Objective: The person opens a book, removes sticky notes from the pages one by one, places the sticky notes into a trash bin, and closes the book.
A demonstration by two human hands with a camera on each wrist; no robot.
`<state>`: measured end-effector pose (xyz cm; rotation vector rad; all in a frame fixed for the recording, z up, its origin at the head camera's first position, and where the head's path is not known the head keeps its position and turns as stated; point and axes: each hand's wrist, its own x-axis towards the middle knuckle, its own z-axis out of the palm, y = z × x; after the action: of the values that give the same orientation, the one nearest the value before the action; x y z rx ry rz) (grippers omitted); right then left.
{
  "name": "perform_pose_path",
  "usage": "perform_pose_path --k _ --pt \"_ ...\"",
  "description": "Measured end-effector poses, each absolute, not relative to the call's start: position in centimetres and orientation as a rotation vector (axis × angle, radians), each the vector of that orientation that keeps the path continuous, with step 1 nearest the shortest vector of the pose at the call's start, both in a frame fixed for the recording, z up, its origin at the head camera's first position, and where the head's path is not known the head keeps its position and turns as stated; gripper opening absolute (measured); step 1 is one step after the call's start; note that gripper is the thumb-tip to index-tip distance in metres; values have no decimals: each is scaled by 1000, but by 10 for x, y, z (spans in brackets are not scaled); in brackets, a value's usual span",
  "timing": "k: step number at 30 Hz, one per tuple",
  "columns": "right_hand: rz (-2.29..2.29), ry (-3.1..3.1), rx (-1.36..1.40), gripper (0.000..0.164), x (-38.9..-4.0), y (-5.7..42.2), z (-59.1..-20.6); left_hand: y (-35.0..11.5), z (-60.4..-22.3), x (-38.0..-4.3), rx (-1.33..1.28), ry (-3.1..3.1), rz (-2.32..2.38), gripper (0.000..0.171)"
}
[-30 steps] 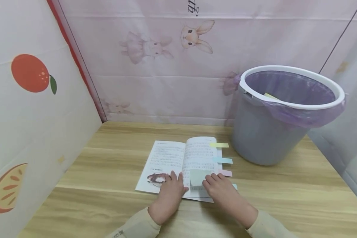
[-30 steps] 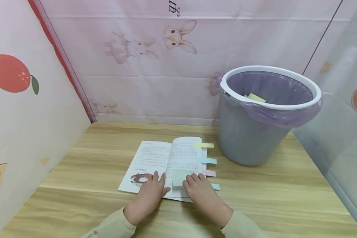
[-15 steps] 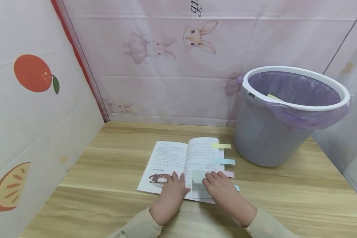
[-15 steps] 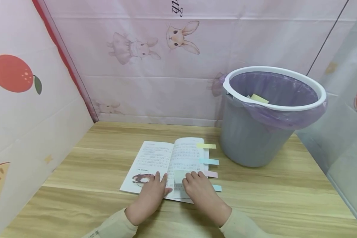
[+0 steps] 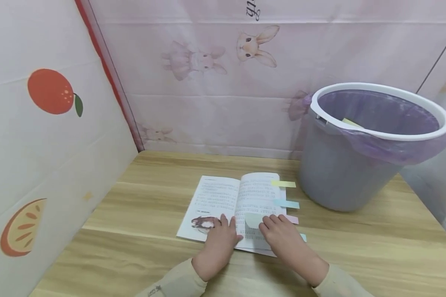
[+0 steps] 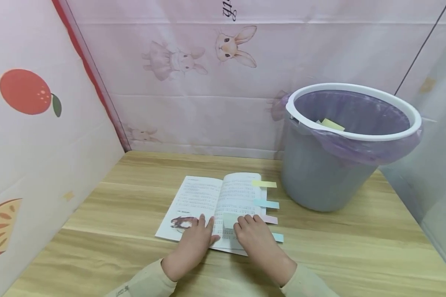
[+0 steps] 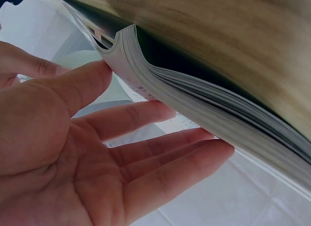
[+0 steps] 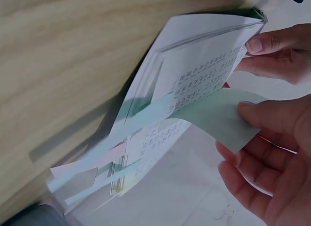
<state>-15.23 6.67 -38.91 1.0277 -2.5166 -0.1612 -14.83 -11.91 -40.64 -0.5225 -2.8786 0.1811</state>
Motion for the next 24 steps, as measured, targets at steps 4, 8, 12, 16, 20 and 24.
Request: perform_pose_path --k 4,8,12,16,20,24 --pt "-124 -2515 987 25 -152 69 -388 -118 -409 -149 -521 -2882 204 56" --pt "-63 -2496 955 23 -153 69 -388 -118 -409 -149 -500 -2904 226 56" --pt "14 -2462 911 21 -155 70 -389 -119 -410 -149 -491 -2895 235 56" --pt "88 -2366 874 20 -158 74 -390 -119 -410 -148 -498 -2865 235 56" --pt "175 -2265 853 14 -163 77 -389 -119 -409 -148 -499 -2864 235 56" --pt "231 -2219 817 11 -165 80 -385 -119 -408 -148 -492 -2878 236 56"
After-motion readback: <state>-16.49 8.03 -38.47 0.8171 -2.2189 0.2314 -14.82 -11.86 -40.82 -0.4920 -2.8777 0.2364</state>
